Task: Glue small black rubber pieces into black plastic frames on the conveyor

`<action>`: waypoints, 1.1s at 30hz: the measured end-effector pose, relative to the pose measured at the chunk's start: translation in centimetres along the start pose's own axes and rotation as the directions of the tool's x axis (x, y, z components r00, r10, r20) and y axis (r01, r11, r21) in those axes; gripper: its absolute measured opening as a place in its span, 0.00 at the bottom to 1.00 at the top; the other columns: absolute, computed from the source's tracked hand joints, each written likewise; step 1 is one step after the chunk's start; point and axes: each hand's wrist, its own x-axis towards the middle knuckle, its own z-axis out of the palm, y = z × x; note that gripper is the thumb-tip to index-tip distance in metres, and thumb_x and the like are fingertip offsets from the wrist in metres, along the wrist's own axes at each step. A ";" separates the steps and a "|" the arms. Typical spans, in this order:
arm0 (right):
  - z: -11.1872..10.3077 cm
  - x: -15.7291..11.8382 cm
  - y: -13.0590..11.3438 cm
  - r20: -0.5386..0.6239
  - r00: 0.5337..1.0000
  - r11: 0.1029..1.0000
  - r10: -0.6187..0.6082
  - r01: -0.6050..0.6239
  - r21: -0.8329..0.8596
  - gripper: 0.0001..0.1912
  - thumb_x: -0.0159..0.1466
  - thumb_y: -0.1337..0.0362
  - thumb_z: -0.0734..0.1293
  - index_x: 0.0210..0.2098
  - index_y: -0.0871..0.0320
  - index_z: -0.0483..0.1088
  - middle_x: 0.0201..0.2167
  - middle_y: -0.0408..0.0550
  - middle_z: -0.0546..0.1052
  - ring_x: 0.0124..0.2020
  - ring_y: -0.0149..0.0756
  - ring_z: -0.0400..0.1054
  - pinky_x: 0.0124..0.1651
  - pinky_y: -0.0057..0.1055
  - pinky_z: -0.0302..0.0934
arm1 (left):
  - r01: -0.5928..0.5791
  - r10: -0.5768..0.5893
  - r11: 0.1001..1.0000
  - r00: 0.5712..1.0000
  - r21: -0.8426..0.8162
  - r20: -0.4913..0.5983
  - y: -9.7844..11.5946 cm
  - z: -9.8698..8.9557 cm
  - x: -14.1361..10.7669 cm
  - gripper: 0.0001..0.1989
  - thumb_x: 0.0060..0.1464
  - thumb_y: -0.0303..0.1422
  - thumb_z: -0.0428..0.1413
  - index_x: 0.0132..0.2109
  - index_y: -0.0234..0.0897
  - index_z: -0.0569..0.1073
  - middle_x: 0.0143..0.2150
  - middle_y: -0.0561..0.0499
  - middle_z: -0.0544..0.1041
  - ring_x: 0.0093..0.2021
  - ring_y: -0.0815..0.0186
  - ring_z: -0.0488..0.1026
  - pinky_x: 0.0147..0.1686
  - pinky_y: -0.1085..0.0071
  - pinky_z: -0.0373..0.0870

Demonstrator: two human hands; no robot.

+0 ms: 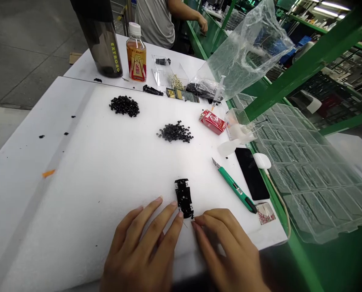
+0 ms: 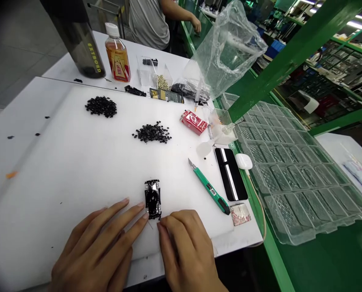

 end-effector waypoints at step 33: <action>-0.2 -0.9 1.3 0.090 0.987 0.989 -0.131 0.137 -0.055 0.15 0.66 0.82 0.64 0.50 0.66 0.72 0.45 0.55 0.70 0.49 0.34 0.65 0.50 0.31 0.66 | 0.054 -0.055 0.998 0.997 -0.028 -0.045 0.4 0.6 -0.4 0.18 0.63 0.22 0.51 0.54 0.38 0.79 0.60 0.51 0.75 0.61 0.53 0.72 0.60 0.54 0.64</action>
